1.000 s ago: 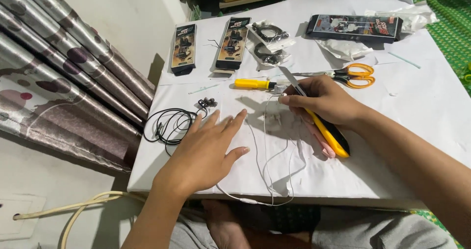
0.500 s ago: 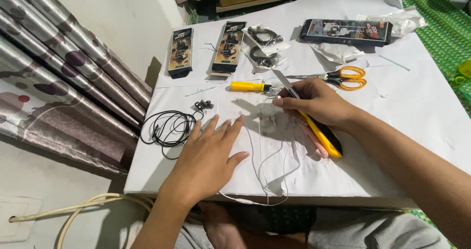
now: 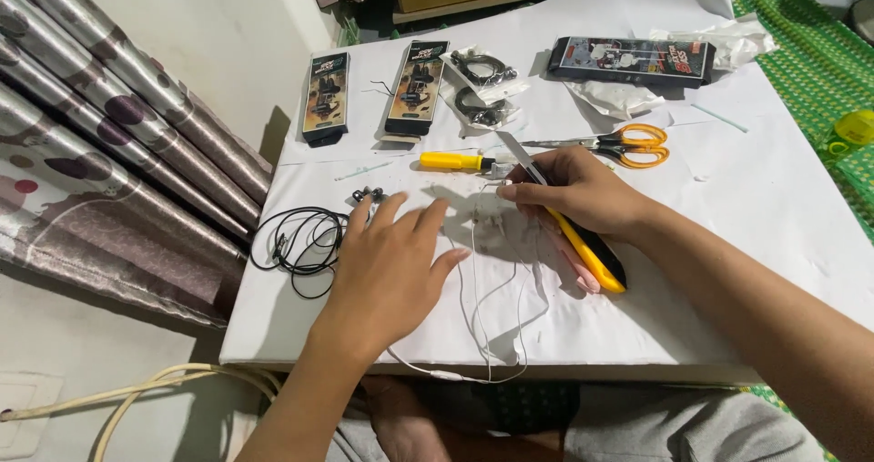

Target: The person is using a utility knife to carefully trim and cut small plastic components on a white workspace.

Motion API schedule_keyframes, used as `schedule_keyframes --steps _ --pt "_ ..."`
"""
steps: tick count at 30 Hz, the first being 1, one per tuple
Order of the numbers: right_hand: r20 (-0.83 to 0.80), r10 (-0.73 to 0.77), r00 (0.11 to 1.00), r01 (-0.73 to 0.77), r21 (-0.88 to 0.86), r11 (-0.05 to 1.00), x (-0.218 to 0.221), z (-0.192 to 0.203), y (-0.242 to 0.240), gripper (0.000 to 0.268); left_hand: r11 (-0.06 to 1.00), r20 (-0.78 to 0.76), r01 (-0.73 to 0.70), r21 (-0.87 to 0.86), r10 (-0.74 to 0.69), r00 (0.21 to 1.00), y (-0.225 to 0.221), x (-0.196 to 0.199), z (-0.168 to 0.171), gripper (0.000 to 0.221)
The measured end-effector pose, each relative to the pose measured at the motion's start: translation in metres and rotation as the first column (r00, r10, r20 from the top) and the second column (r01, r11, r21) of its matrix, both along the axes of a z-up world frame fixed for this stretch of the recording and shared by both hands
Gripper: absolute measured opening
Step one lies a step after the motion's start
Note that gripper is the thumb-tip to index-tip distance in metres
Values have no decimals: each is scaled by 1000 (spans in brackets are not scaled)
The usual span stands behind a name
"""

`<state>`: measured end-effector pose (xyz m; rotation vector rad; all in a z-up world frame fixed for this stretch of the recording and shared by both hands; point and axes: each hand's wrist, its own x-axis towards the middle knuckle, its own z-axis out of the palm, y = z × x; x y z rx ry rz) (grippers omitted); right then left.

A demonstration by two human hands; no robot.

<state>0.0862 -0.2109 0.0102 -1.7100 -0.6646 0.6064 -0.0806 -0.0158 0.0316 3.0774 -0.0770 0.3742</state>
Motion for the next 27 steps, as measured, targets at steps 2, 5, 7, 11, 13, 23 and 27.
schedule_keyframes --steps 2,5,7,11,13,23,27 --pt "5 35 999 -35 85 996 5 -9 -1 16 994 45 94 -63 -91 995 -1 15 3 51" --pt "23 72 997 -75 175 982 8 -13 -2 16 958 114 207 -197 -187 976 -2 41 4 44" --pt "32 68 997 -73 181 981 9 -14 -3 15 934 133 231 -272 -201 970 -1 57 3 44" --pt "-11 61 998 -57 246 968 8 -17 -4 15 845 151 285 -452 -242 958 3 84 0 39" --pt "-11 52 999 -47 263 964 9 -18 -4 15 792 139 297 -533 -264 954 4 96 -8 45" --pt "-105 -18 994 53 342 938 -3 -5 2 17 457 167 270 -847 -254 953 4 107 -37 45" --pt "-117 -150 982 180 312 933 -2 -3 0 25 402 177 277 -873 -268 947 2 109 -43 37"
